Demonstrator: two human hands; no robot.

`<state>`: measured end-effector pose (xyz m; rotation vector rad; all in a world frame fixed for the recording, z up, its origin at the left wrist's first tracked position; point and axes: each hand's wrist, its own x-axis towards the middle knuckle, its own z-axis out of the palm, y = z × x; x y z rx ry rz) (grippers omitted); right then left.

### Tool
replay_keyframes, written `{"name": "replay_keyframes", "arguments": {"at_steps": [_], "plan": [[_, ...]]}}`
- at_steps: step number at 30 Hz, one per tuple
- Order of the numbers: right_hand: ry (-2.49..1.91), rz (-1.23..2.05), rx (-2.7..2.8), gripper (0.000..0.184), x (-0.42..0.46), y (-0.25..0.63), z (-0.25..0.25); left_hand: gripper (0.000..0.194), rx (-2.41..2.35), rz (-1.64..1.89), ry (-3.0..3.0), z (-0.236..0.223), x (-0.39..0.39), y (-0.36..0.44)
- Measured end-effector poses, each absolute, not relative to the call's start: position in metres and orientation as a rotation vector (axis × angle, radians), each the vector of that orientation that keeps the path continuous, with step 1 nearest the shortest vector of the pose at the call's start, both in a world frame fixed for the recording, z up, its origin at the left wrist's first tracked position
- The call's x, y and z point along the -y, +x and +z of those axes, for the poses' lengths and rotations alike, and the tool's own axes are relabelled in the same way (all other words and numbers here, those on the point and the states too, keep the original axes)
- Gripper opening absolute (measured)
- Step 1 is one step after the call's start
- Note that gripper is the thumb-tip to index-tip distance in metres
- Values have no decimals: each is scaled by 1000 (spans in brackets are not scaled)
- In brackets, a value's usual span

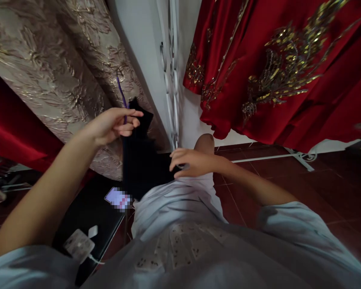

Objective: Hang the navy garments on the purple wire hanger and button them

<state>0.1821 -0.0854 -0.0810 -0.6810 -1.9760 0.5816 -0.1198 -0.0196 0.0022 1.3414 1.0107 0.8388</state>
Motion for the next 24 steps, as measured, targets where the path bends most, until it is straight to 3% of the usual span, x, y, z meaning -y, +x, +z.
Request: {"name": "replay_keyframes", "arguments": {"at_steps": [3,6,10,13,15,17,20,24], "plan": [[-719,637,1887,45,58,190,-73,23,-1155,439,1529,12,12,-148],[-770,763,1860,46,19,201,-71,31,-1029,441,1901,23,14,-159],[-746,1085,1829,56,-28,213,-73,51,-1030,894,2219,26,-4,-154],[-688,1005,1452,60,-54,221,-59,64,-1057,1468,2353,21,-23,-135],[-654,845,1290,59,-69,230,-42,59,-1022,1851,2482,15,-22,-115],[-636,735,1231,57,-79,241,-26,50,-979,1973,2699,4,-8,-91],[-652,653,1211,51,-77,256,-20,47,-1063,1470,2990,-26,20,-59],[-651,622,1040,53,-46,263,-45,47,-1493,828,2857,-78,27,-41]]}}
